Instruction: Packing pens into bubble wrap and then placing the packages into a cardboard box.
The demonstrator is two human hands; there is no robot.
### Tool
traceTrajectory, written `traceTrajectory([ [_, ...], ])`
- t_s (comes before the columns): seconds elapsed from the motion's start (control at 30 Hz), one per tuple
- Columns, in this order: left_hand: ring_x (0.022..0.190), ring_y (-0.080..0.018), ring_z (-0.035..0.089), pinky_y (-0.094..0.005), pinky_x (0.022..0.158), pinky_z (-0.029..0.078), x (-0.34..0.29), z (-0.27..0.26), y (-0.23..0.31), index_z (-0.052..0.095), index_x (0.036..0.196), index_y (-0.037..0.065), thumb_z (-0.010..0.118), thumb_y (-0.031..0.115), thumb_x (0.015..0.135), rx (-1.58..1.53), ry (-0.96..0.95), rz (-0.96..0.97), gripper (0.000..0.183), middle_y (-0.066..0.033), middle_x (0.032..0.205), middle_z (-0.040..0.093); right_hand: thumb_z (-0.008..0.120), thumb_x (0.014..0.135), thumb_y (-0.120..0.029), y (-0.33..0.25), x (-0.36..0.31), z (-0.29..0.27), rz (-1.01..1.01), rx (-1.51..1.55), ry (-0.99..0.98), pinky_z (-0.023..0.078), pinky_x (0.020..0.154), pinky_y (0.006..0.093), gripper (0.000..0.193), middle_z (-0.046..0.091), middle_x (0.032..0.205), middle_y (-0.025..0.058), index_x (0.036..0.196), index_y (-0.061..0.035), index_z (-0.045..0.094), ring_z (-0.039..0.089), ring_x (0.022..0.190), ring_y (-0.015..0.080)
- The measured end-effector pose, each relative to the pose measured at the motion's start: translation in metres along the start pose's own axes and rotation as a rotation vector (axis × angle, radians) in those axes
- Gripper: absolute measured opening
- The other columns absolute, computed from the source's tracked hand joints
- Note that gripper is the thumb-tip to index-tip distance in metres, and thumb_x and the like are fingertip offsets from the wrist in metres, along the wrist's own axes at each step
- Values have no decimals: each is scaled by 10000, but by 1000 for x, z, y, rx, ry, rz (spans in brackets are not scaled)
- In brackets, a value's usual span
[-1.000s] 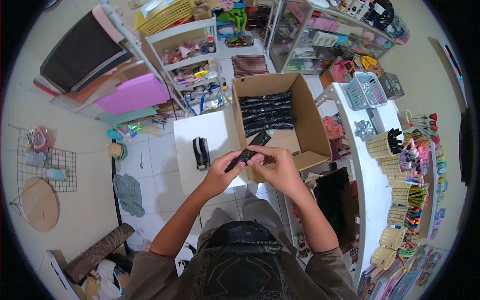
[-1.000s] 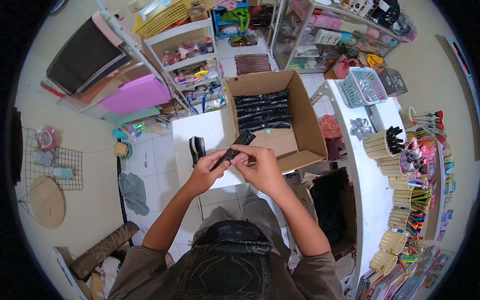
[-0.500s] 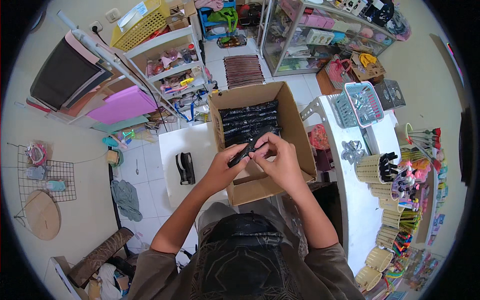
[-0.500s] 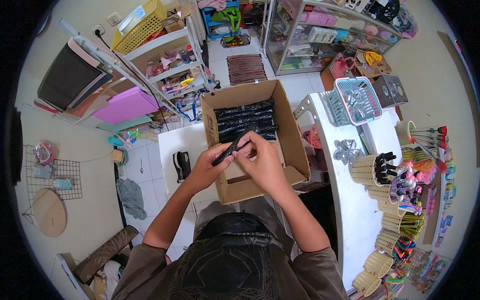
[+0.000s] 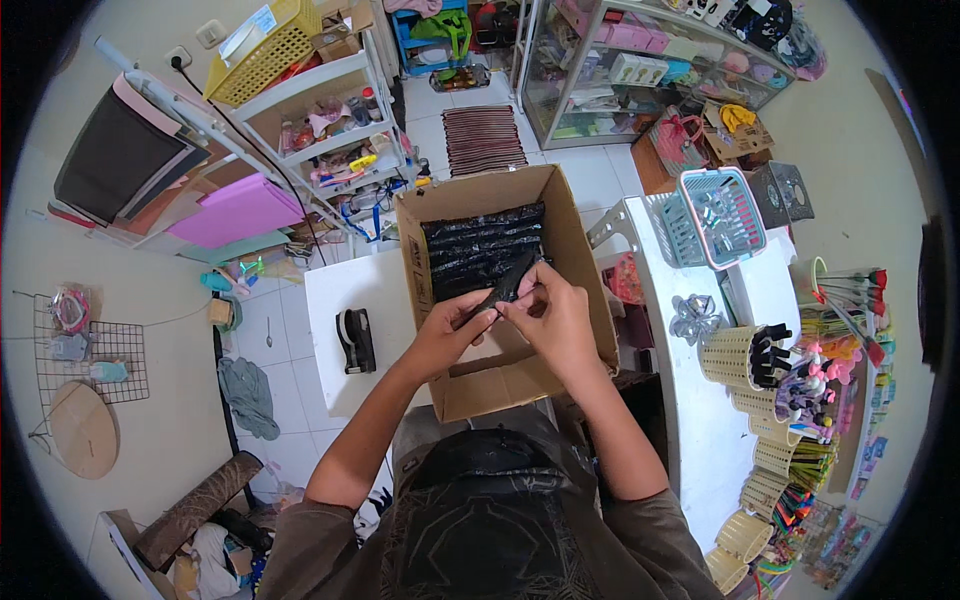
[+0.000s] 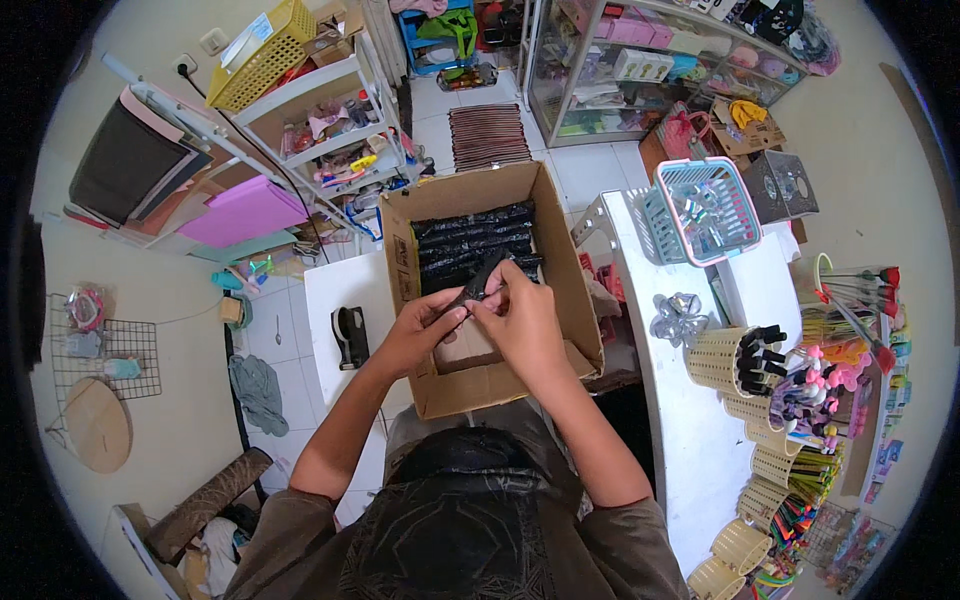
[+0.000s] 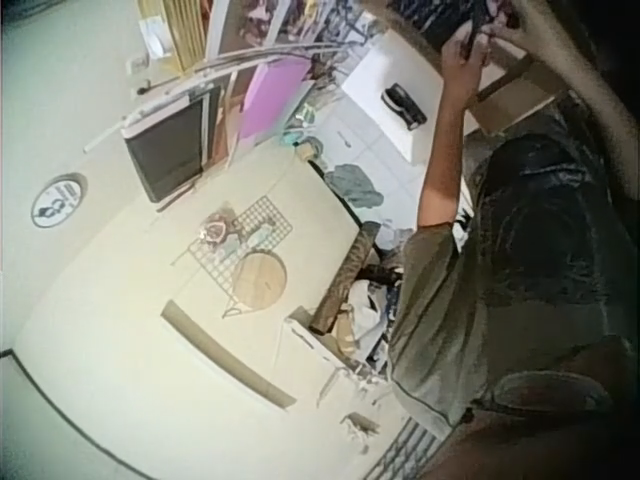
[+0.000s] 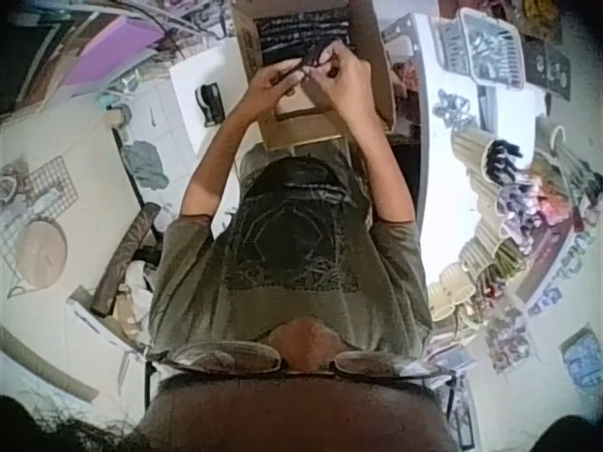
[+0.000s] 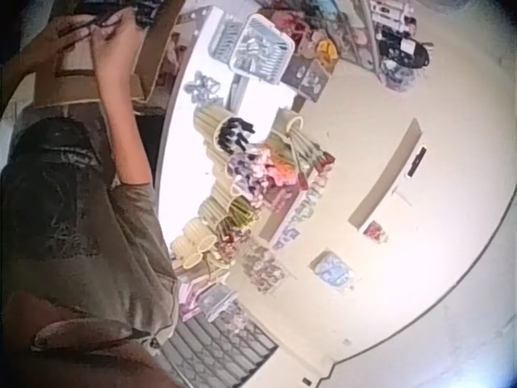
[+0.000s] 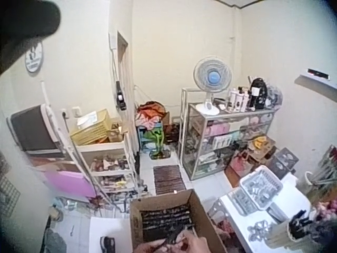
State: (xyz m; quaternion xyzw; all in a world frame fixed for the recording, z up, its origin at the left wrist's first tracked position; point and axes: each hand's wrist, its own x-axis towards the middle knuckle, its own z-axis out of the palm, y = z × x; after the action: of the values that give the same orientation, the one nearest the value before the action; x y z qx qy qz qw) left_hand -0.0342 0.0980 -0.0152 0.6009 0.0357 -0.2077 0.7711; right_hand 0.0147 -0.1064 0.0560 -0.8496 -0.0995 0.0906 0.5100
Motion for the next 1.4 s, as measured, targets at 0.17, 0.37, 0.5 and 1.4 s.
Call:
traceTrajectory([
  [0.17,893,-27,552,-239,821,527,4,-4,4,597,1628,62,705,238,1145,-7,24,-75,525,67,1140,730,983,857,-141,35,-4,4,41,146,63,512,610,292,388,721,697,94,932,-17,623,656,662,66],
  [0.37,952,-28,568,-231,832,513,12,-13,-6,542,1684,141,690,262,1156,43,-111,-104,562,64,1183,746,895,933,-128,39,-19,-11,-151,30,25,542,632,340,278,669,694,110,1162,-63,750,648,608,186],
  [0.5,1050,-33,602,-239,840,498,13,1,0,481,1718,216,702,251,1148,36,-106,-113,612,50,1314,741,762,1046,-140,51,-21,-23,-261,-316,-274,596,707,399,459,746,809,225,1502,-174,724,770,725,365],
  [1.4,1332,-207,686,-431,1114,567,121,-21,-120,570,1448,73,851,80,1018,-885,882,-227,513,-55,1331,730,834,1025,-112,182,101,78,781,783,120,721,765,472,620,697,1319,162,1533,-91,479,804,958,334],
])
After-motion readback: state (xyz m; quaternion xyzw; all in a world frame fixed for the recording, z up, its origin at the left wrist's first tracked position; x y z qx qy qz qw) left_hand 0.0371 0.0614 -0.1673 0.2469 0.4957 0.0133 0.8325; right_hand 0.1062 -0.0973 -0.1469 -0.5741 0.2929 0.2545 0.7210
